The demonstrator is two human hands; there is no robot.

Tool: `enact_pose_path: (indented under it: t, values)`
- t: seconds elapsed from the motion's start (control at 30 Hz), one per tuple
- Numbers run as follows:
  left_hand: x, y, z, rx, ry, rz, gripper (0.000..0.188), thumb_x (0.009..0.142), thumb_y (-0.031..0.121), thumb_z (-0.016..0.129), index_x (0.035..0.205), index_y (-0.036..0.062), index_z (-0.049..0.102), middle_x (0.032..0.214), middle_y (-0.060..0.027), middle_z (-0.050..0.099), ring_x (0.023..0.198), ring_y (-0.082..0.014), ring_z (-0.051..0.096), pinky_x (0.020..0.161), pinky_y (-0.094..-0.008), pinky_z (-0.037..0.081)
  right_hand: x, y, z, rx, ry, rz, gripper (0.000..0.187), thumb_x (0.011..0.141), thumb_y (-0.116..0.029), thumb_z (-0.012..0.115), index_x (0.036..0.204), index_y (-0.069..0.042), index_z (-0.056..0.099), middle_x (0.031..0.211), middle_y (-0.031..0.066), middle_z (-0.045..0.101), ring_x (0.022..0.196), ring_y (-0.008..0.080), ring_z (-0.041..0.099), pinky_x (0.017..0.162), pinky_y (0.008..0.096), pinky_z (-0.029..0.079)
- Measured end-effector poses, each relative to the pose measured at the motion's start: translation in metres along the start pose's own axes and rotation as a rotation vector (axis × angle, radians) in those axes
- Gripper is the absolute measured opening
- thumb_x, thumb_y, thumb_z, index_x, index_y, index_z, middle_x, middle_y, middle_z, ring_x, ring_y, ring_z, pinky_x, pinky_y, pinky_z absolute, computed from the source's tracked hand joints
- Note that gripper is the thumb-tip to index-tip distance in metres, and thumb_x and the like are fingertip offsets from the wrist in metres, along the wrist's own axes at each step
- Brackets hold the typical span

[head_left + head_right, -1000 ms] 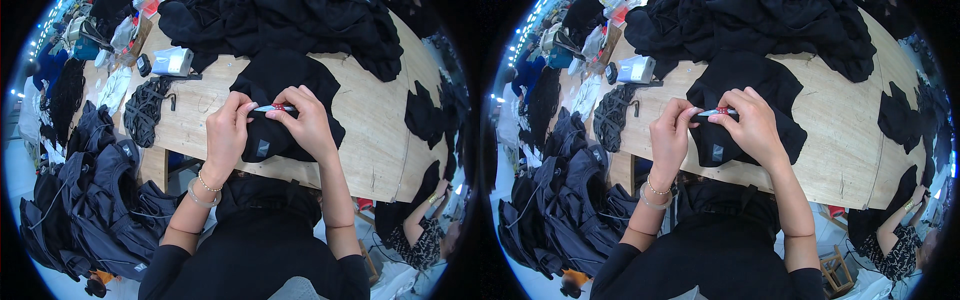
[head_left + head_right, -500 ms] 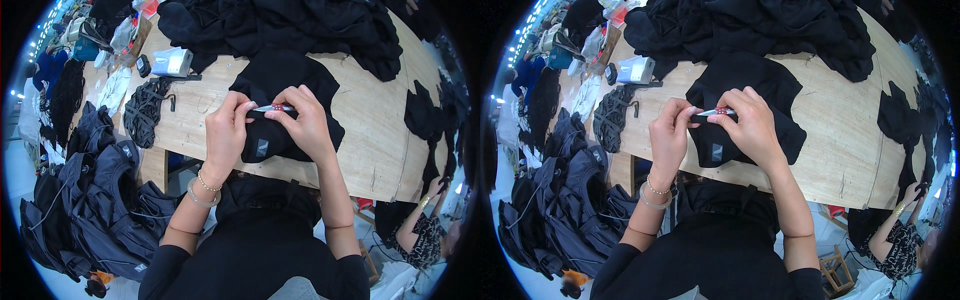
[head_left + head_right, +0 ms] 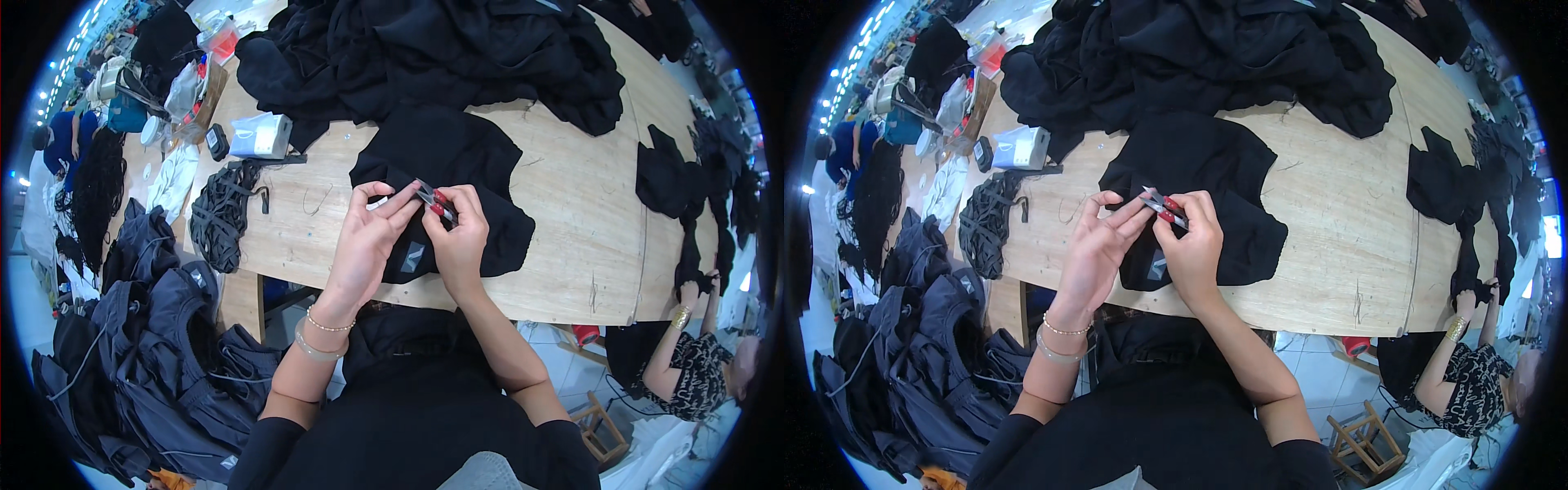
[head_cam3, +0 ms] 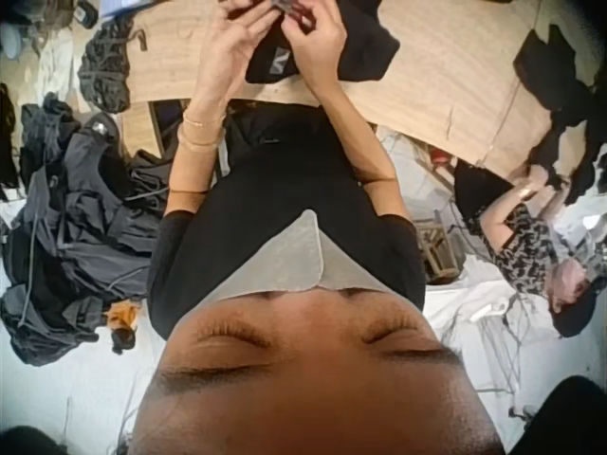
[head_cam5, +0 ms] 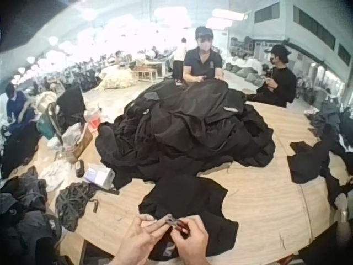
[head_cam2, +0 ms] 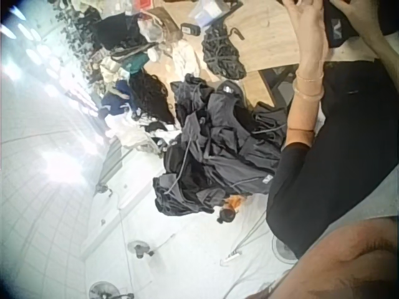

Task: The person uses small scissors to trim loose threads and excess fabric from the edges of a black garment. They repeatedly adjust the fabric on the table to access different areas, snipping small sections of material throughout the process.

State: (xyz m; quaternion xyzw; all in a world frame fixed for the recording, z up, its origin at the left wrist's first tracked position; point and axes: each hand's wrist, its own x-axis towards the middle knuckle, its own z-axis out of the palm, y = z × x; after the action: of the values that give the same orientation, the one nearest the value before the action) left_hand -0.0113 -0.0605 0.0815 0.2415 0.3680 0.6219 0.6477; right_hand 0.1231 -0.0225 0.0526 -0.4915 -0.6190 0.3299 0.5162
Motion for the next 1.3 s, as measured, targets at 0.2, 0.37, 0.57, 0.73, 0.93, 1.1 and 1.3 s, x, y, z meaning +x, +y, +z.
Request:
enact_pose_path:
  t: [0.2,0.37,0.57,0.73,0.93,1.1,1.3]
  values:
    - [0.009,-0.006,0.01,0.832,0.06,0.261,0.02,0.092,-0.004,0.059,0.111,-0.0012,0.058,0.097,-0.0088,0.07,0.091,-0.0123,0.066,0.083,-0.0235,0.048,0.015,0.004,-0.031,0.654,-0.275,0.551,0.006,0.092,-0.006,0.06,0.097,-0.003,0.062,0.089,-0.0039,0.06,0.081,0.0016,0.052,0.078,0.0188,0.04]
    - [0.014,0.006,-0.001,0.698,-0.031,0.229,0.015,0.096,0.004,0.059,0.111,0.0016,0.057,0.082,-0.0018,0.064,0.081,-0.0082,0.059,0.079,-0.0235,0.044,0.028,0.01,-0.057,0.828,-0.385,0.662,0.011,0.093,-0.01,0.06,0.102,-0.004,0.062,0.094,-0.0026,0.06,0.089,0.005,0.053,0.086,0.0207,0.039]
    - [0.017,0.014,0.006,0.829,-0.123,0.326,0.025,0.098,0.009,0.058,0.121,0.0004,0.059,0.102,-0.006,0.068,0.09,-0.0094,0.059,0.091,-0.0274,0.044,0.036,0.0,-0.064,0.815,-0.392,0.655,0.015,0.093,-0.013,0.062,0.107,-0.005,0.061,0.098,-0.0023,0.059,0.094,0.0062,0.053,0.09,0.0225,0.038]
    - [0.019,0.006,0.019,0.674,-0.142,-0.002,0.017,0.097,0.015,0.064,0.101,-0.0016,0.066,0.084,0.003,0.063,0.08,-0.0025,0.052,0.071,-0.0195,0.043,0.037,-0.015,-0.061,0.695,-0.408,0.535,0.023,0.09,-0.012,0.067,0.11,-0.007,0.058,0.098,-0.0029,0.058,0.094,0.0045,0.051,0.087,0.0218,0.038]
    - [0.026,0.009,0.006,0.483,-0.087,0.033,0.012,0.099,0.01,0.06,0.093,-0.0001,0.064,0.081,0.0066,0.058,0.076,0.0007,0.048,0.069,-0.0163,0.039,0.034,-0.012,-0.076,0.496,-0.501,0.47,0.029,0.083,-0.004,0.071,0.109,-0.007,0.06,0.1,-0.0028,0.061,0.085,0.0022,0.052,0.072,0.018,0.038]
    - [0.017,0.021,0.019,0.292,-0.145,-0.107,0.014,0.098,0.007,0.06,0.112,0.002,0.06,0.09,-0.0017,0.068,0.079,-0.0016,0.057,0.074,-0.0169,0.044,0.055,-0.008,-0.093,0.383,-0.425,0.591,0.022,0.084,-0.002,0.069,0.105,-0.003,0.064,0.094,-0.0009,0.062,0.079,0.0064,0.056,0.068,0.0214,0.044]
    - [0.015,0.017,0.022,0.229,-0.107,-0.068,0.026,0.103,0.013,0.051,0.127,0.0025,0.053,0.099,-0.0078,0.07,0.089,-0.0083,0.066,0.079,-0.021,0.052,0.045,-0.026,-0.074,0.026,-0.16,0.128,0.009,0.085,-0.003,0.071,0.09,0.002,0.067,0.08,0.0015,0.054,0.074,0.0082,0.056,0.068,0.0221,0.043]
